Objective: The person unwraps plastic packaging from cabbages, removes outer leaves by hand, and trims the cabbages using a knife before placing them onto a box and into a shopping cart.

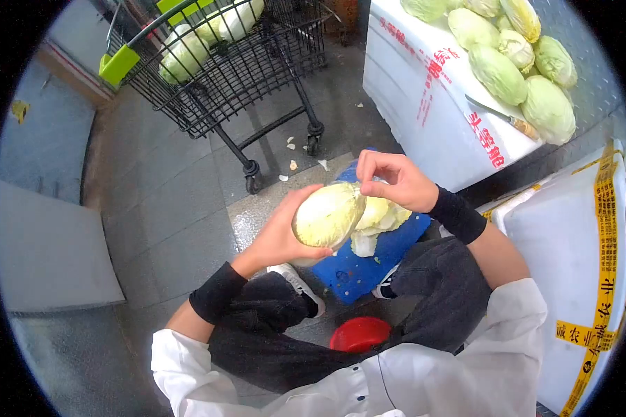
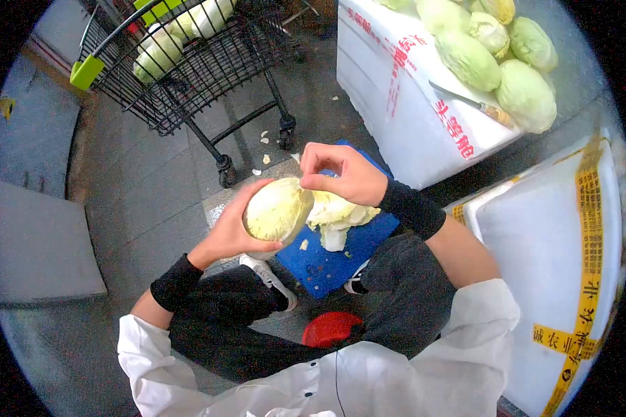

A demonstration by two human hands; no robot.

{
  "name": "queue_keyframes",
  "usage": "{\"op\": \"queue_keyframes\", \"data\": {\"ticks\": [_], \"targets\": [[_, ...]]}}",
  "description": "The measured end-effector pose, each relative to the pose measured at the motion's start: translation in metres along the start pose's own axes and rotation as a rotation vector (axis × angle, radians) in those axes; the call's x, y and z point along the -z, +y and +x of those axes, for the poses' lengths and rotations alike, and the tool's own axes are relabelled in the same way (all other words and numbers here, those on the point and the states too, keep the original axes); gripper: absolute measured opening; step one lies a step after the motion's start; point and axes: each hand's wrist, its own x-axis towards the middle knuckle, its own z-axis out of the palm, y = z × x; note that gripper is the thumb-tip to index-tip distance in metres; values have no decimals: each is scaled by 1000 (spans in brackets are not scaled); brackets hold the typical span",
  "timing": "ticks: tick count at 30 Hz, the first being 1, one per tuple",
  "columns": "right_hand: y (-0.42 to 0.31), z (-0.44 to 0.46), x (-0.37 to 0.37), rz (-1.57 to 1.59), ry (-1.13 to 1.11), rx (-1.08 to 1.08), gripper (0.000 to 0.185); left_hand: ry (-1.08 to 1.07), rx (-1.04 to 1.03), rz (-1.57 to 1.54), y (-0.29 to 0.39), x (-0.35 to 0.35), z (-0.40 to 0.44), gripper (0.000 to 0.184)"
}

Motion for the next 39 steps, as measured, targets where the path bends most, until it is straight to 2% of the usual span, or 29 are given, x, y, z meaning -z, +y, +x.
{"op": "queue_keyframes", "data": {"ticks": [2,5,8,11,14,17,20,24,25,28,29,32,36,38,39], "targets": [[-3,1,2,40,-5,-10,19,53,-41,192,11,7,5,97],[-1,0,16,-133,-22,-184,20,132,-127,332,10,4,10,96],[5,3,20,-407,-24,-1,20,152,-116,447,13,0,14,97],[-5,6,-1,-689,90,244,21,155,-123,527,10,-6,16,97],[-3,-1,-8,-917,32,316,20,144,-79,561,6,-11,16,98],[0,-7,-8,-809,-31,196,15,135,-87,533,-1,-14,16,98],[-1,-9,-6,-658,-103,167,12,56,30,526,-3,-18,17,99],[5,-11,8,-476,-161,80,10,50,117,179,-47,-31,19,102],[5,-12,15,-558,-194,58,9,27,151,34,-58,-33,21,102],[15,-14,20,-134,-82,-204,9,-96,358,-311,-62,-36,18,100],[19,-15,18,-121,-72,-231,10,-152,442,-406,-58,-37,19,98],[26,-15,6,6,56,-219,9,-270,501,-622,-57,-49,22,86],[52,-22,6,-202,43,-246,8,-362,407,-630,-87,-82,36,84],[70,-38,9,-351,-43,-341,11,-435,375,-464,-101,-98,53,88],[78,-44,11,-541,-106,-362,9,-442,356,-419,-111,-106,57,89]]}}
